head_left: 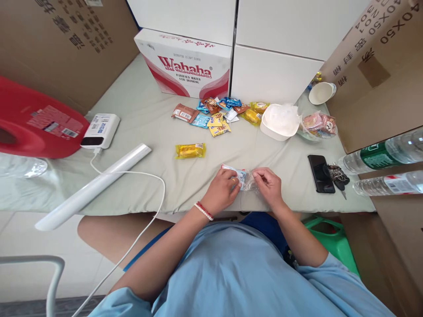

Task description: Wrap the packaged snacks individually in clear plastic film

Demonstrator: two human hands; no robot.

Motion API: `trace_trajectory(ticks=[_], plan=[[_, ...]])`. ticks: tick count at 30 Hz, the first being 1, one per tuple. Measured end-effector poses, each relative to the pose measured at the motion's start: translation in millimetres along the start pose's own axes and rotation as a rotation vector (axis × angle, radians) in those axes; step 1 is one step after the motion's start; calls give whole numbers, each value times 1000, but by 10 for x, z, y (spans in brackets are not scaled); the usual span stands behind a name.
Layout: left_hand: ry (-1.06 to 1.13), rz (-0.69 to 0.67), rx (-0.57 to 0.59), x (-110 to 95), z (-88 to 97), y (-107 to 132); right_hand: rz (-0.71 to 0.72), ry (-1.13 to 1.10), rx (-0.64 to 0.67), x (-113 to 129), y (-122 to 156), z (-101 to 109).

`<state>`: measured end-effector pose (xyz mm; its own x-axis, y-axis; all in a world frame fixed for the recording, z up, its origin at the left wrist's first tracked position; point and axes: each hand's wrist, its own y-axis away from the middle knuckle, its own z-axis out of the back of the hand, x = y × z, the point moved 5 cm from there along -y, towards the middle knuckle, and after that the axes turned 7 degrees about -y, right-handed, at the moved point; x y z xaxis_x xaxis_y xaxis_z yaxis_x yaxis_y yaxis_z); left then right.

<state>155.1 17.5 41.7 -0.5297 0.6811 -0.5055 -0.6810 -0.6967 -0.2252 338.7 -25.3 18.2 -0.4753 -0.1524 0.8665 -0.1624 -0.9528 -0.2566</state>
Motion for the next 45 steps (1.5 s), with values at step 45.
trace_trajectory(ticks=[45], plan=[[-286, -89, -109, -284, -235, 291, -438, -536, 146, 39, 65, -437]])
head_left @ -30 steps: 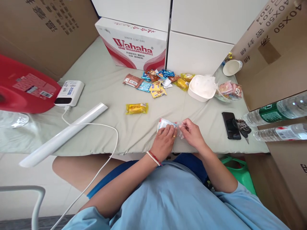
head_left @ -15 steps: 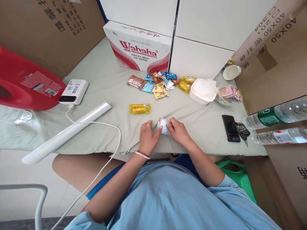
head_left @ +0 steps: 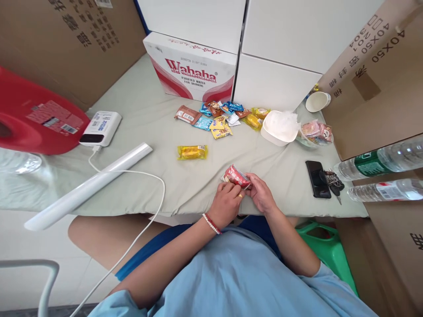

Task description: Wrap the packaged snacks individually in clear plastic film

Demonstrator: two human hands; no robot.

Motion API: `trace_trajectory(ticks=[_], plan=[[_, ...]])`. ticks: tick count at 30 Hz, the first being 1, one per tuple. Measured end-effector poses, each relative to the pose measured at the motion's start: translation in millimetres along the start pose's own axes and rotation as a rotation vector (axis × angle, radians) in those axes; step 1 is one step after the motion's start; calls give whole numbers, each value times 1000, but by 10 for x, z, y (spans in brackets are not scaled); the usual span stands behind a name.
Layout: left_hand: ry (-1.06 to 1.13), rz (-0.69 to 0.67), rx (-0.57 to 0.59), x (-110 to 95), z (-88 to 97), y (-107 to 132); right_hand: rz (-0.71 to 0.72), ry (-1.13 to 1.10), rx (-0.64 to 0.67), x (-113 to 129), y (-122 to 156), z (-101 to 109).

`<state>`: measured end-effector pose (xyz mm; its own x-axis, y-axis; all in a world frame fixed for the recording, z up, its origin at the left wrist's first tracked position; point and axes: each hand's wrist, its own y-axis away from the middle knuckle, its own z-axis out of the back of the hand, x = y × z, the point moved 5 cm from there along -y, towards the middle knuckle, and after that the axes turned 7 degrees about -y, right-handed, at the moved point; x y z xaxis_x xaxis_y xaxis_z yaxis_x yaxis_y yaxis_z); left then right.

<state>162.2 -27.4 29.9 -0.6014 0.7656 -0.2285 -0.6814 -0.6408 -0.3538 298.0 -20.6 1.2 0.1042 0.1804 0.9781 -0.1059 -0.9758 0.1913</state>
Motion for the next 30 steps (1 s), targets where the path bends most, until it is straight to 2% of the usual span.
trace_trajectory(ticks=[2, 5, 7, 8, 10, 13, 15, 17, 19, 21, 23, 26, 30], plan=[[59, -89, 15, -36, -71, 21, 12, 85, 8, -33, 8, 34], [196, -137, 6, 3, -73, 48, 82, 261, 9, -1, -21, 87], [256, -128, 1, 116, -21, 91, 134, 314, -31, 101, -63, 247], [260, -102, -3, 209, 12, 126, 160, 330, -80, 185, -89, 404], [235, 1, -28, 454, 85, 223, 222, 368, -242, 422, -150, 894], [178, 176, -79, 807, 164, 388, 345, 497, -532, 906, -284, 1908], [137, 221, -94, 913, 175, 450, 409, 626, -681, 1222, -439, 2571], [72, 213, -99, 911, 162, 457, 351, 668, -720, 1412, -681, 3101], [-13, 177, -99, 851, 143, 432, 231, 675, -659, 1473, -965, 3428], [-69, 141, -103, 792, 130, 406, 148, 679, -623, 1465, -1207, 3580], [-88, 122, -112, 764, 130, 395, 134, 690, -645, 1433, -1376, 3617], [-105, 117, -120, 763, 140, 397, 199, 815, -676, 1395, -1497, 3556], [-124, 111, -119, 764, 140, 392, 245, 1060, -636, 1360, -1484, 3446]])
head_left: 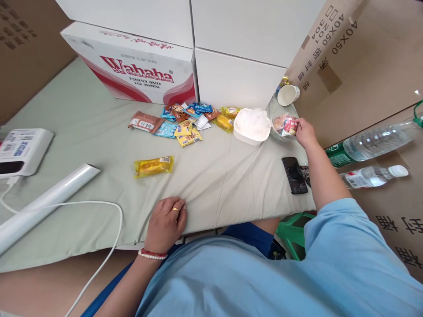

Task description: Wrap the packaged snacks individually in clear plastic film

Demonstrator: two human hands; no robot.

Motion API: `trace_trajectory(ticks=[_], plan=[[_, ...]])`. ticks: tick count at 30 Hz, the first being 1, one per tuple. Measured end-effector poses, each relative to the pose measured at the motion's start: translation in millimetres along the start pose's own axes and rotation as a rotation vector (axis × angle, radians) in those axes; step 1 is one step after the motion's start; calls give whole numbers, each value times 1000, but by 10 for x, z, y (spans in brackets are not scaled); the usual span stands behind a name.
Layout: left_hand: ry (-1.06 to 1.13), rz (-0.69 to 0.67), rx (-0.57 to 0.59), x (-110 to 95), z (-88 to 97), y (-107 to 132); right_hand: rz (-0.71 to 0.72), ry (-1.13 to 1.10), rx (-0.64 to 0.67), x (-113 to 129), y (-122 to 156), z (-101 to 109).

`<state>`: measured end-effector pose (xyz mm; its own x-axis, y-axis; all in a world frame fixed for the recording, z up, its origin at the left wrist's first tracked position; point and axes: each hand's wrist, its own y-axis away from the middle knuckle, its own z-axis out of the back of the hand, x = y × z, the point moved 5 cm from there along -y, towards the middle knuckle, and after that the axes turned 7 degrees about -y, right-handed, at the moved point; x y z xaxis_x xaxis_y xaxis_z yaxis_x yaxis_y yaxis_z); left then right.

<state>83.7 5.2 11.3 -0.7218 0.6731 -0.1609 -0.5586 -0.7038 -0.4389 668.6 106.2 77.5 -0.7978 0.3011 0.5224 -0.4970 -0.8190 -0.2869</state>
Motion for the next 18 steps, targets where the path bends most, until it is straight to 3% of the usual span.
trace_trajectory(ticks=[9, 15, 18], plan=[[-21, -1, 11, -9, -11, 3, 258, 279, -47, 146, 42, 189], [-20, 12, 27, -1, -17, -4, 133, 353, -13, 165, -186, 171], [-9, 23, 26, 8, -11, -1, 161, 368, 3, 172, -190, 129]])
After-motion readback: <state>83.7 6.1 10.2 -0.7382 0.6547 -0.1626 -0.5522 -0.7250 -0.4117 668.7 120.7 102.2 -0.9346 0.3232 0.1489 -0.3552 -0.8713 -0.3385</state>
